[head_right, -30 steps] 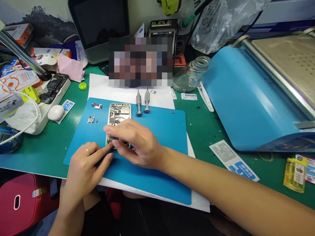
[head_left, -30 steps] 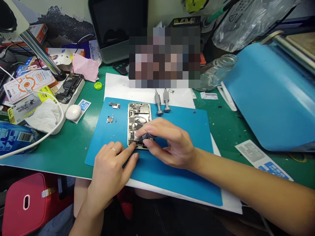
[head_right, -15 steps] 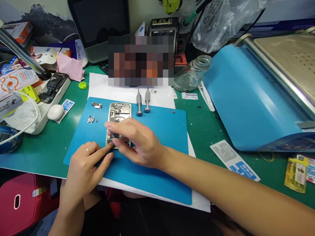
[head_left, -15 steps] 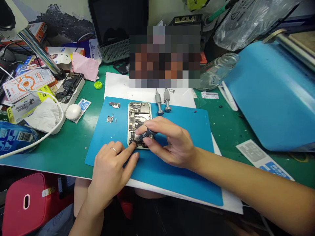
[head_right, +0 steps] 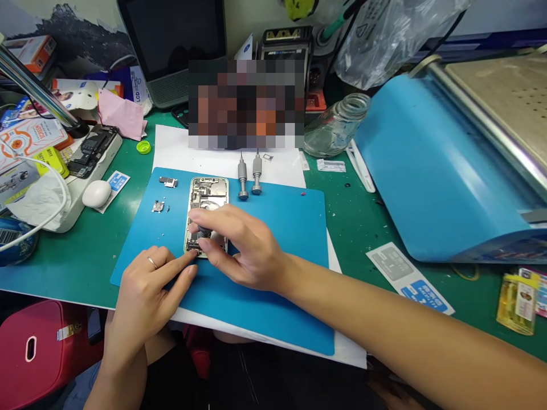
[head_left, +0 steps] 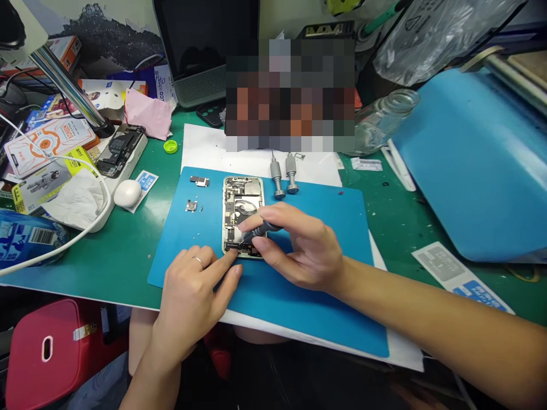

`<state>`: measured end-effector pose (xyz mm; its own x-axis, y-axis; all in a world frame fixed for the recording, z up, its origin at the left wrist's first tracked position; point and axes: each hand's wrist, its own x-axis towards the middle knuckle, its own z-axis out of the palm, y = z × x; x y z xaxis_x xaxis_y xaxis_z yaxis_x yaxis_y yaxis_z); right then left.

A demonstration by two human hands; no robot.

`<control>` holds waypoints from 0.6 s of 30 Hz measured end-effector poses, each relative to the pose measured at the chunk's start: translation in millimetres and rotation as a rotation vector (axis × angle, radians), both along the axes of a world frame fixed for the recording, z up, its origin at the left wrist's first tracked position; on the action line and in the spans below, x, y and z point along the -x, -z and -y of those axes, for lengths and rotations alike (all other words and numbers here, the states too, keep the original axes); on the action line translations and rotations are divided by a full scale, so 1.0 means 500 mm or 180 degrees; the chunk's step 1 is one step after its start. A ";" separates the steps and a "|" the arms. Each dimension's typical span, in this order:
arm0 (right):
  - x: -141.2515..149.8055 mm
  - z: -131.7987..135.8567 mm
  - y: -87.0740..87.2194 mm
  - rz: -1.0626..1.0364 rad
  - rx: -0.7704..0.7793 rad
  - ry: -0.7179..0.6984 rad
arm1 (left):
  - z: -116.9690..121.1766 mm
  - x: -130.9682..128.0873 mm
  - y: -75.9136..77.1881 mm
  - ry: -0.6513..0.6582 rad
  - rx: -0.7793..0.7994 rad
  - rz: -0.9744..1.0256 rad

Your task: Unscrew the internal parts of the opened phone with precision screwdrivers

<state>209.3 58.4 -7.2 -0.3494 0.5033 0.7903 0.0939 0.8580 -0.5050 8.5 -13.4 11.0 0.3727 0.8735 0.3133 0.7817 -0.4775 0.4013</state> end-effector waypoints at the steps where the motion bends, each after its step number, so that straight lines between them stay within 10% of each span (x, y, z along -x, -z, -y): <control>1: -0.001 0.000 0.001 -0.0036 0.0009 0.0005 | 0.000 0.000 0.001 -0.0002 0.0000 -0.0010; 18: -0.003 -0.001 0.001 -0.0020 -0.0042 0.0078 | -0.001 -0.007 0.010 -0.0147 -0.0301 -0.0365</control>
